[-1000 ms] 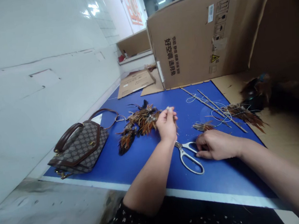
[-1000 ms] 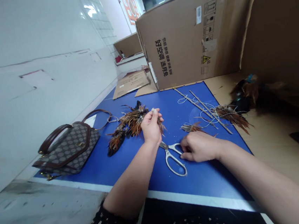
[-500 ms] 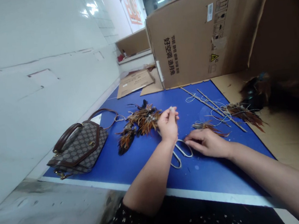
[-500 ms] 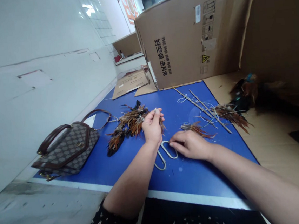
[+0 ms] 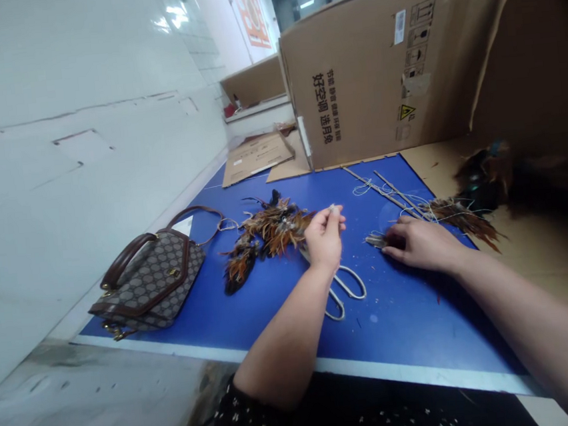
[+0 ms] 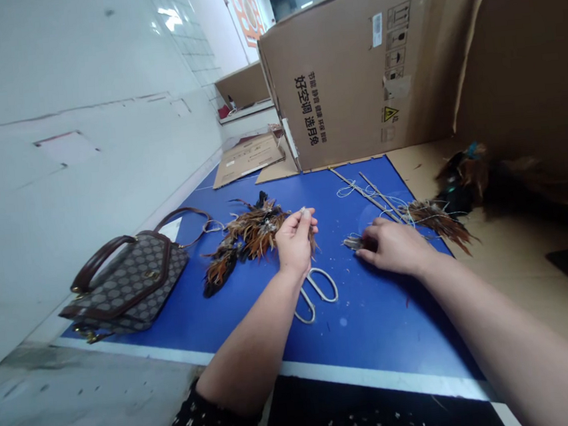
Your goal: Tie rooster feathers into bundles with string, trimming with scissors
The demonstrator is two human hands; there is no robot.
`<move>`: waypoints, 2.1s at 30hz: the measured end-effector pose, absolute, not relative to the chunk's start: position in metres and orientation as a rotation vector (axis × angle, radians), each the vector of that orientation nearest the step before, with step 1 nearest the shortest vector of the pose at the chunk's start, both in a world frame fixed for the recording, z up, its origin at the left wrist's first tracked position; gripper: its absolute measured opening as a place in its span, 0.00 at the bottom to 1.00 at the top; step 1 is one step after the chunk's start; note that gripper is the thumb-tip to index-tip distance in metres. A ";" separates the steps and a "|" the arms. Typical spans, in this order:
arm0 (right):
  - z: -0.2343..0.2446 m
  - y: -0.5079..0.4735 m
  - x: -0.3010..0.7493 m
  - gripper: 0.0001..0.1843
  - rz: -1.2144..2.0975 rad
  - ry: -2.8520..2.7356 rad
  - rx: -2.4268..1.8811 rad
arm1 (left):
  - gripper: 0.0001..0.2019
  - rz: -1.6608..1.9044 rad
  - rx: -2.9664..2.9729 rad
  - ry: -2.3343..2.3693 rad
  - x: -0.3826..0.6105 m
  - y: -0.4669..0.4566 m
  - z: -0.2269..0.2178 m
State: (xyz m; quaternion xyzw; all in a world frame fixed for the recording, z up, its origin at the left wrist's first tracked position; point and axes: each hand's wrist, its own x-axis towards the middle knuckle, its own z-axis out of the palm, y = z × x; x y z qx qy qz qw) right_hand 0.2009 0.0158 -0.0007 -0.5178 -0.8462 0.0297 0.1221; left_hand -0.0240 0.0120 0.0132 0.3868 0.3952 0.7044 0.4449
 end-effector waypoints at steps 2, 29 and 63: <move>0.000 0.014 0.197 0.17 0.082 -2.500 -1.547 | 0.20 1.737 0.970 0.977 -0.024 0.012 0.013; 0.016 0.005 0.191 0.21 0.609 -2.199 -1.096 | 0.19 1.711 1.085 1.015 -0.026 0.014 0.005; 0.003 0.000 0.179 0.13 0.408 -2.168 -1.155 | 0.22 1.119 1.310 0.880 -0.019 0.000 0.003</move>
